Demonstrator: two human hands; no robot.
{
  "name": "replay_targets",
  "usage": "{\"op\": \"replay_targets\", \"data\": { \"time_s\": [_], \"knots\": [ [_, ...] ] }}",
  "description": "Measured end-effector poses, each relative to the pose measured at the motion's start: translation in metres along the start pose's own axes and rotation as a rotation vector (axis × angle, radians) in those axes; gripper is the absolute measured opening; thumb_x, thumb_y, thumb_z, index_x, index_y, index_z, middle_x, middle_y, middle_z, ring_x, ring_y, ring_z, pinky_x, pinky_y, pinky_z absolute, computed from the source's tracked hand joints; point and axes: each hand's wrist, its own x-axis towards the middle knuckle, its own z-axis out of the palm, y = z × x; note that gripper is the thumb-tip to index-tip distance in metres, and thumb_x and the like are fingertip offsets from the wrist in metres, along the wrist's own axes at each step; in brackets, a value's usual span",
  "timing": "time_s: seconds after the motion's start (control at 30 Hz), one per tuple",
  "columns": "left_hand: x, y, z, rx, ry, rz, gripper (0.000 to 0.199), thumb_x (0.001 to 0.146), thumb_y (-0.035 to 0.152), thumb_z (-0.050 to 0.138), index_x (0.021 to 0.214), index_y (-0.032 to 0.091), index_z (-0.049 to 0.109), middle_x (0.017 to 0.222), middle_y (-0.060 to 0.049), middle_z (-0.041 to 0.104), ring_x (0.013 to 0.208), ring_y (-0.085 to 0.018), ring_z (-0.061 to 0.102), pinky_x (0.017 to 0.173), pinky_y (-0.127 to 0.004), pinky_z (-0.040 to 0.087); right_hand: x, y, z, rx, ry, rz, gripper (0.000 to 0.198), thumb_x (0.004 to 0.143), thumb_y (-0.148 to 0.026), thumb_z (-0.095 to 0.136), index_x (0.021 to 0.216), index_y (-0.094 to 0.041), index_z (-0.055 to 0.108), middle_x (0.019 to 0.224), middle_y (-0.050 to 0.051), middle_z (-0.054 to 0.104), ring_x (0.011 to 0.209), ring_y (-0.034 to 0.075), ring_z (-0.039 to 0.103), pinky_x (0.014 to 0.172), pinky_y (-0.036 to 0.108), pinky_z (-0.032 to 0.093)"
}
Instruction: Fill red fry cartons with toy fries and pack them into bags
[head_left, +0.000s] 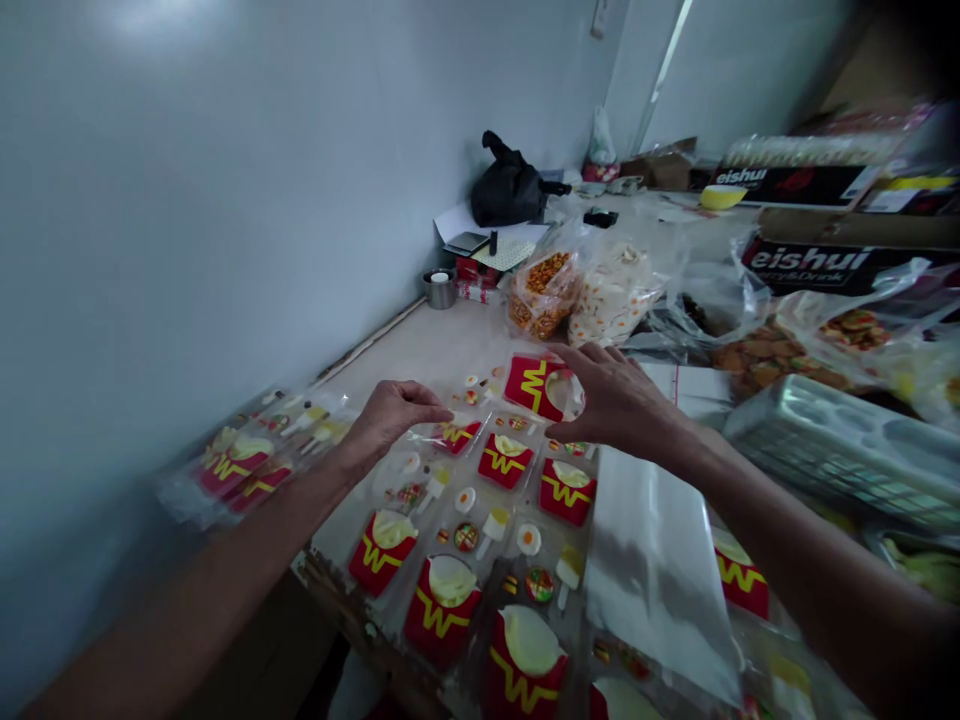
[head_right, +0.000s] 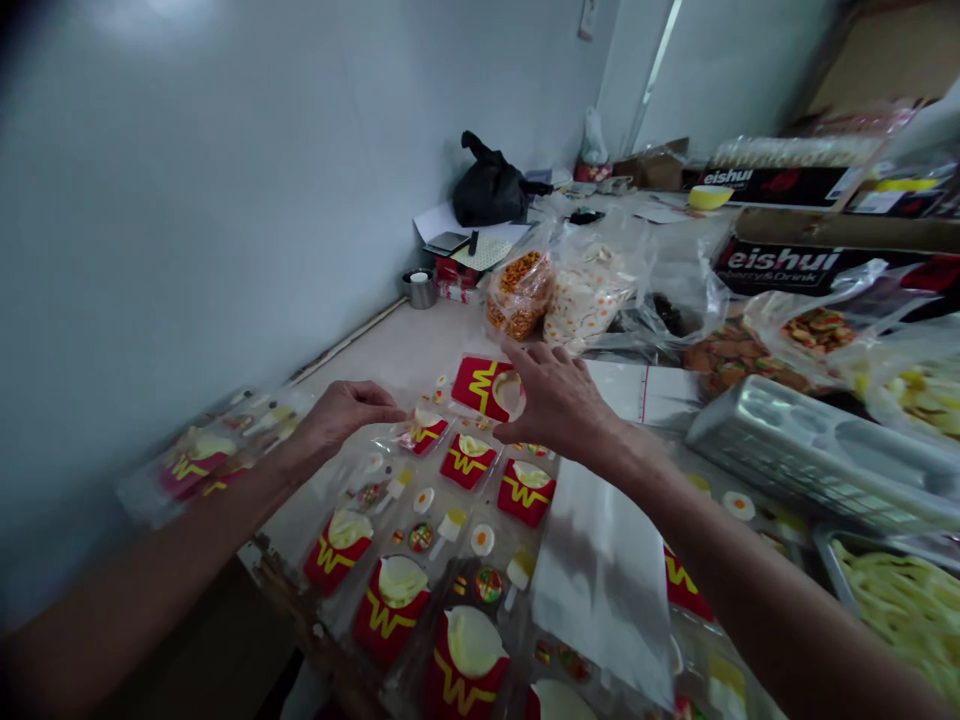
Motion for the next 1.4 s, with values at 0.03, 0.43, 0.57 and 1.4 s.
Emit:
{"op": "replay_targets", "data": {
  "time_s": [0.03, 0.43, 0.57, 1.4],
  "knots": [
    [0.000, 0.000, 0.004, -0.016, -0.009, -0.008, 0.034, 0.055, 0.043, 0.090, 0.068, 0.018, 0.073, 0.065, 0.001, 0.067, 0.063, -0.011, 0.054, 0.066, -0.027, 0.040, 0.000, -0.003, -0.003, -0.013, 0.012, -0.002, 0.098, 0.065, -0.053, 0.081, 0.149, -0.020, 0.044, 0.127, 0.015, 0.059, 0.115, 0.037, 0.054, 0.094, 0.046, 0.042],
    [-0.005, 0.013, 0.010, 0.103, -0.028, 0.079, 0.041, 0.051, 0.044, 0.092, 0.075, 0.017, 0.073, 0.064, 0.003, 0.064, 0.058, -0.010, 0.050, 0.055, -0.025, 0.034, -0.015, -0.023, 0.003, -0.237, 0.189, -0.065, 0.089, 0.071, -0.048, 0.079, 0.148, -0.018, 0.043, 0.124, 0.017, 0.059, 0.110, 0.038, 0.047, 0.091, 0.047, 0.036],
    [0.001, 0.016, 0.012, 0.080, -0.145, 0.058, 0.047, 0.047, 0.038, 0.094, 0.080, 0.017, 0.071, 0.063, 0.004, 0.063, 0.059, -0.011, 0.056, 0.056, -0.024, 0.039, -0.015, -0.035, 0.018, -0.205, 0.227, -0.092, 0.092, 0.076, -0.050, 0.074, 0.152, -0.018, 0.036, 0.126, 0.018, 0.057, 0.112, 0.038, 0.045, 0.093, 0.048, 0.034],
    [0.052, 0.029, 0.036, 0.117, -0.734, 0.131, 0.041, 0.055, 0.024, 0.085, 0.096, 0.024, 0.080, 0.092, -0.004, 0.078, 0.085, -0.023, 0.071, 0.078, -0.031, 0.051, -0.013, -0.036, 0.063, -0.001, -0.155, -0.271, 0.098, 0.069, -0.062, 0.077, 0.147, -0.013, 0.046, 0.127, 0.017, 0.060, 0.114, 0.036, 0.053, 0.093, 0.047, 0.043]
  ]
}}
